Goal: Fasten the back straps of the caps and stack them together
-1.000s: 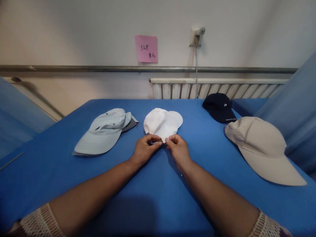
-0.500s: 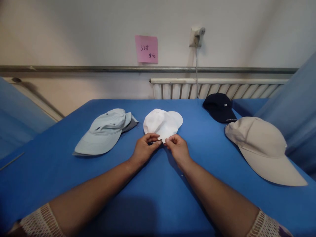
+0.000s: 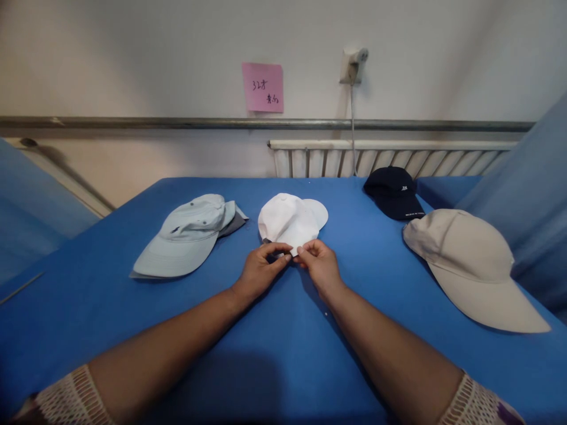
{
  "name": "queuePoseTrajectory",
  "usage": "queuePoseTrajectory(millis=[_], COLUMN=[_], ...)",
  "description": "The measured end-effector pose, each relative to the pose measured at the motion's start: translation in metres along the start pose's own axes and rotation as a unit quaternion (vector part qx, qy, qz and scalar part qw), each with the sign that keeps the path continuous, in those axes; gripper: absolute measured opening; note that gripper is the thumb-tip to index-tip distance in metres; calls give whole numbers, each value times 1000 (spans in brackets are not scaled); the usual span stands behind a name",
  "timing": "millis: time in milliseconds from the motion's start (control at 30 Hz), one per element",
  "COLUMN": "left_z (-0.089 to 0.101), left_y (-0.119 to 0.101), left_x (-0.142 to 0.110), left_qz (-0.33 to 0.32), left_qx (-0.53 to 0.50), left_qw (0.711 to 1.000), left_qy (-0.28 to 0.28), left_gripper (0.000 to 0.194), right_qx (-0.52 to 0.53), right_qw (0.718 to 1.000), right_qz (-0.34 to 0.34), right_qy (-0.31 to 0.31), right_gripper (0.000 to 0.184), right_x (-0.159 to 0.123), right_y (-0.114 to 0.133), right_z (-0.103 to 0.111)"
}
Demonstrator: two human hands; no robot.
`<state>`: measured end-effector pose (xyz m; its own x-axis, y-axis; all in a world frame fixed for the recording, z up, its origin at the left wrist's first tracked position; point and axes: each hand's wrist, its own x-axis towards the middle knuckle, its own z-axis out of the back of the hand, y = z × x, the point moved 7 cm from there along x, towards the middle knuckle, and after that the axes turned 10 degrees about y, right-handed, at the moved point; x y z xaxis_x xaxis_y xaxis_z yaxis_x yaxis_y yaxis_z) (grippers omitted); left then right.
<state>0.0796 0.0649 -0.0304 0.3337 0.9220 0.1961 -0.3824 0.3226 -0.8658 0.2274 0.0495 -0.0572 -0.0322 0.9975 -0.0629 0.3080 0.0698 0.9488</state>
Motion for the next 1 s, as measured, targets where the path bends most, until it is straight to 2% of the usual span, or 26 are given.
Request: queuePoseTrajectory(millis=[267,567,1000], left_z=[-2,0,-1], left_y=[10,3,7], left_x=[4,3,3], left_qz=[21,25,35], left_qx=[-75,-48,-32], left_qw=[997,999,999], left_qy=[-6,2,11], left_gripper=[20,11,14], right_qx=[-32,-23,-3], right_qw=[999,1000,1000], right_qz=[11,8,-8], right_qy=[1,0,-6], right_gripper=[37,34,35], right_x=[-2,0,1], right_y=[3,0,-1], right_z=[-2,0,2])
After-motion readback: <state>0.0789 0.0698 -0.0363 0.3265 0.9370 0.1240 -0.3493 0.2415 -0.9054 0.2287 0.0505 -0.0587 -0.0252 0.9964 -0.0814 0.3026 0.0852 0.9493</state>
